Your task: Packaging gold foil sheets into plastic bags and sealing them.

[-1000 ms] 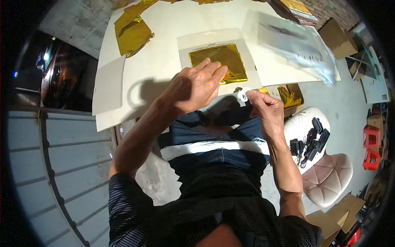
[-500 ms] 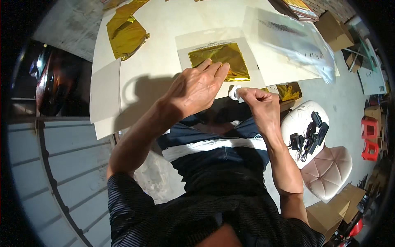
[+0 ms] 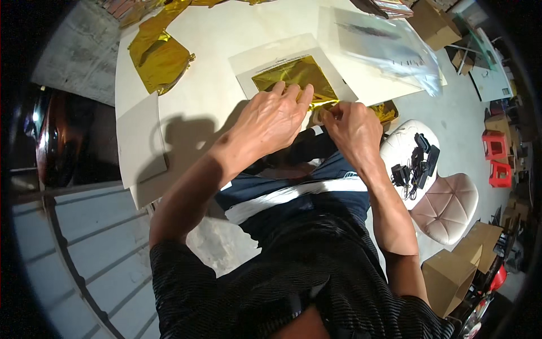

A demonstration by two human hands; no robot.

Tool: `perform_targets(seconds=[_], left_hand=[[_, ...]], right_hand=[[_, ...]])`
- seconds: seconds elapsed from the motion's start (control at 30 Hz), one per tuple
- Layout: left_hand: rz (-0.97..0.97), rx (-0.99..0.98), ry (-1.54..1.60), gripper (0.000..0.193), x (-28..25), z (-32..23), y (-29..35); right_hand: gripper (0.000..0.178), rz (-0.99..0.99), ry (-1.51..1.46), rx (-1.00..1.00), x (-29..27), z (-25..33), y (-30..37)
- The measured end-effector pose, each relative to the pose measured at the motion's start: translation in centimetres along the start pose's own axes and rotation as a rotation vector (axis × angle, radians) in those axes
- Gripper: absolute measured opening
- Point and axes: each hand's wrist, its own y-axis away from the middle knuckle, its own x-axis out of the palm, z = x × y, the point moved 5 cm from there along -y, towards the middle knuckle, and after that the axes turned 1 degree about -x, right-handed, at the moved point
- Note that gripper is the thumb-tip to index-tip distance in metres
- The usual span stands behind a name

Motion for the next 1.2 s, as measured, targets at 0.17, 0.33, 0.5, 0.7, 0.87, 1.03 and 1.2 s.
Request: perform_targets(seconds=[0.17,0.33,0.5,0.7,0.87,1.03,1.2], left_hand=[[0.047,0.002,-0.021,0.043,0.5,0.2,-0.4],[0.062,0.021,-0.107,0.040,0.7,-0.1,-1.0],[0.043,-0.036,-0.089,0.036,1.2,0.2,-1.2],[-0.106,-0.041,-0.026,0.013,0.1,0.4,-1.2],[-0.023,-0.076,-0.006,0.037,0.9,0.9,-1.1],[-0.014,-0.076,0.023,0.039,0.6,1.0,-1.0],[0.003,-0.074,0.025,0.038,1.0,1.3,-1.0]], right_hand=[[0.025,-0.040,0.147,-0.022,0.0,0.8,-0.1],[0.016,-0.310,0.082,-0.231,0.7,0.8,0.5],[0.011,-0.376,-0.013,-0.341,1.9,0.3,1.9],[0.032,-0.307,0.060,-0.606,1.9,0.4,3.0],[0.033,-0.257,0.127,-0.659,1.9,0.6,1.9],[0.032,-0.216,0.125,-0.688,2.2,1.2,0.6],[0.016,-0.195,0.134,-0.574,2.9,0.9,0.1]])
